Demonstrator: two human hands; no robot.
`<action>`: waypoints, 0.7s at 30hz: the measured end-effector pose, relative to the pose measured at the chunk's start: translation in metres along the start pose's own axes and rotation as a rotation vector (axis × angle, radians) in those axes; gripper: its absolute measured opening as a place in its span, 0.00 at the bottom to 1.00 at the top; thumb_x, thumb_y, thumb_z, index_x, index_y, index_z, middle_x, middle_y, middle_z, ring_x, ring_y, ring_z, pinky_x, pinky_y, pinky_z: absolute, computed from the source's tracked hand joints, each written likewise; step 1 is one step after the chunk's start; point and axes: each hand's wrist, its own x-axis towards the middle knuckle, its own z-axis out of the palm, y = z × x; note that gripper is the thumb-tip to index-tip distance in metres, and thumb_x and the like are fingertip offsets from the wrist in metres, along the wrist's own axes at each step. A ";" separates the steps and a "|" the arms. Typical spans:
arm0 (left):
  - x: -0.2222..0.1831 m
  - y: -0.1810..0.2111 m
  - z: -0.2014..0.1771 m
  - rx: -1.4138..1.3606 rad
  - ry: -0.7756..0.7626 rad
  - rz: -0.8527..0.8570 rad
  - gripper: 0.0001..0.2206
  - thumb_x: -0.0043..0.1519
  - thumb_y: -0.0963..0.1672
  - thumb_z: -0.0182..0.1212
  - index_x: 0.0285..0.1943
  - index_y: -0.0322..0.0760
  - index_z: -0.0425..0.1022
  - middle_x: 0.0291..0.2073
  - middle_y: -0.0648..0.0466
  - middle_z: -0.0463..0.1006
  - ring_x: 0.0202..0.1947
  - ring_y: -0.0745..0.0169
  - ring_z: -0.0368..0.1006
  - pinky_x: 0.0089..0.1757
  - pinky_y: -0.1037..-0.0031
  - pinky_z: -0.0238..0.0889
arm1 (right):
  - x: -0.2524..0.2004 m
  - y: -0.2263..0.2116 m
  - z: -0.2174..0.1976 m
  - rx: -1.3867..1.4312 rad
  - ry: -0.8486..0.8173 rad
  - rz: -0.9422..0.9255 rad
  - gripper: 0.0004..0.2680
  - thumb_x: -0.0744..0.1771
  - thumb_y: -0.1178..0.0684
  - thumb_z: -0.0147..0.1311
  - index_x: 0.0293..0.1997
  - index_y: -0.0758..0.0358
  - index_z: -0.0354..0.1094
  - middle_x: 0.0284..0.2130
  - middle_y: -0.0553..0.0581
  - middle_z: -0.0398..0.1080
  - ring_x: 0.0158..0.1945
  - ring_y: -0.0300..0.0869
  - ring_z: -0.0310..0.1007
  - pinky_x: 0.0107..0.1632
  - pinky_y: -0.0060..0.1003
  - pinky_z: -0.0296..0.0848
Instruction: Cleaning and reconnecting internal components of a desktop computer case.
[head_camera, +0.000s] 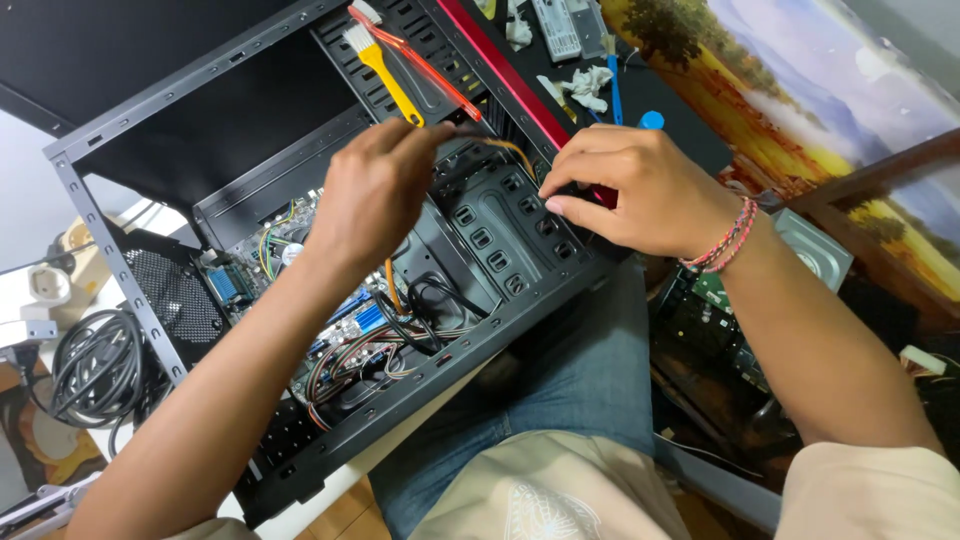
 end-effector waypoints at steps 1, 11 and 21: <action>0.002 0.002 -0.011 0.000 -0.001 0.002 0.15 0.67 0.37 0.60 0.62 0.38 0.76 0.42 0.47 0.78 0.41 0.48 0.78 0.41 0.61 0.74 | -0.001 0.000 -0.001 -0.001 0.002 0.001 0.04 0.65 0.57 0.63 0.41 0.64 0.76 0.40 0.58 0.76 0.44 0.48 0.77 0.49 0.39 0.76; 0.002 -0.020 -0.057 -0.825 -0.346 -0.266 0.10 0.59 0.36 0.48 0.48 0.30 0.70 0.26 0.55 0.71 0.23 0.73 0.64 0.26 0.76 0.58 | -0.013 -0.004 -0.011 0.006 0.118 0.032 0.06 0.66 0.58 0.63 0.46 0.64 0.76 0.43 0.58 0.76 0.45 0.48 0.78 0.50 0.38 0.77; 0.005 -0.006 -0.100 -0.278 -0.465 -0.375 0.11 0.65 0.46 0.64 0.36 0.32 0.81 0.12 0.52 0.69 0.14 0.68 0.63 0.20 0.72 0.52 | -0.012 -0.012 0.022 0.082 0.068 -0.018 0.14 0.67 0.55 0.62 0.57 0.65 0.70 0.50 0.62 0.74 0.52 0.51 0.76 0.55 0.42 0.74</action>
